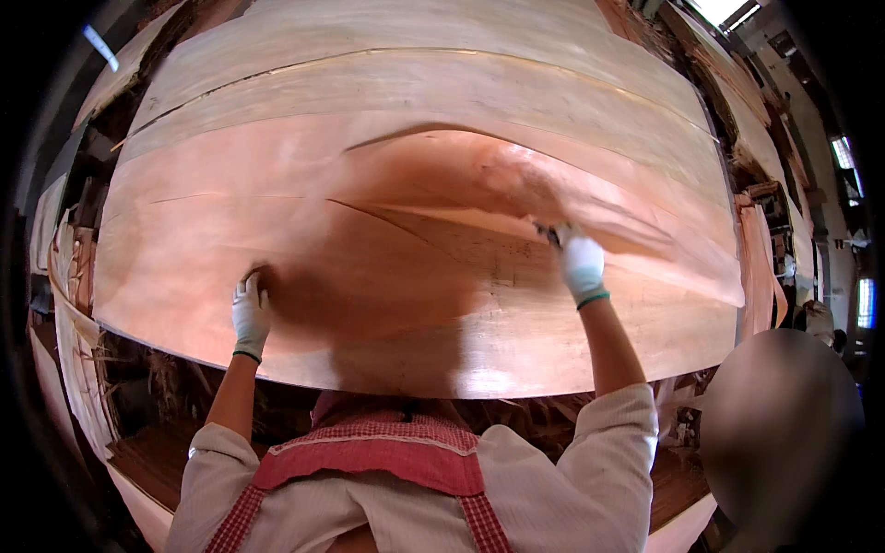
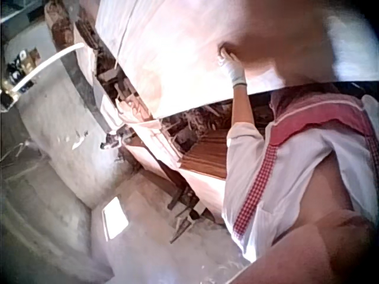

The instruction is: The person handles large, thin sheets of wood veneer in a workshop. They lift, flip, and stack the veneers, occasionally using a metal ruler to measure and mark the surface with a pen. The person also peels back layers of the veneer to inspect the surface underneath.

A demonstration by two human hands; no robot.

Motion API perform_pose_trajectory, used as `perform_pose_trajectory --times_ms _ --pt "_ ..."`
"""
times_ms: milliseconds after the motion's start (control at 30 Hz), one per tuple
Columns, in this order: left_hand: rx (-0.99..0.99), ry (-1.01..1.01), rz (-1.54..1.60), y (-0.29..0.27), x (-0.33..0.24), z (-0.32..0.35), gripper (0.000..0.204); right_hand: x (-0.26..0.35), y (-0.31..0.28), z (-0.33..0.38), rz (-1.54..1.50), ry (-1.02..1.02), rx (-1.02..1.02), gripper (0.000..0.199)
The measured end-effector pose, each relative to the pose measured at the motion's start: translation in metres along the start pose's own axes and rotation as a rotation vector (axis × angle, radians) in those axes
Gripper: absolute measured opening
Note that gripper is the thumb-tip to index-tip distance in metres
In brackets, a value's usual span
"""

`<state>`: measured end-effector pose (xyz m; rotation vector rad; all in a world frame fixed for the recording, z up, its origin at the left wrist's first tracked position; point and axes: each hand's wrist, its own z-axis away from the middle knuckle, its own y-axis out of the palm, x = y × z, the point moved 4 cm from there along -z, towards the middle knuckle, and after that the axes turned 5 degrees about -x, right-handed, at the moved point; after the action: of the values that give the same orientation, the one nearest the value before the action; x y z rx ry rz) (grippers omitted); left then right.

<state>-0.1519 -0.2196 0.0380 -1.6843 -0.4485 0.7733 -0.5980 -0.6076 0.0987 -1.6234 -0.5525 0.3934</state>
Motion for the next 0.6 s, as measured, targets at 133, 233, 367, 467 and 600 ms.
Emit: perform_pose_trajectory --times_ms 133,233,367,467,600 --pt "-0.029 0.036 -0.009 0.007 0.000 -0.002 0.041 -0.007 -0.034 -0.056 0.072 -0.070 -0.075 0.024" --pt "-0.018 0.043 -0.016 0.010 -0.002 -0.003 0.041 -0.004 -0.048 -0.103 0.130 0.001 -0.049 0.024" --pt "-0.051 0.056 -0.015 0.013 0.004 0.002 0.041 0.011 -0.059 -0.170 0.095 -0.001 -0.123 0.028" --pt "-0.018 0.045 0.042 0.003 0.002 -0.004 0.039 -0.007 -0.052 -0.218 -0.086 -0.055 -0.354 0.027" --pt "0.035 -0.111 -0.030 -0.003 -0.015 -0.013 0.029 -0.045 -0.054 -0.249 -0.333 0.155 -0.475 0.034"
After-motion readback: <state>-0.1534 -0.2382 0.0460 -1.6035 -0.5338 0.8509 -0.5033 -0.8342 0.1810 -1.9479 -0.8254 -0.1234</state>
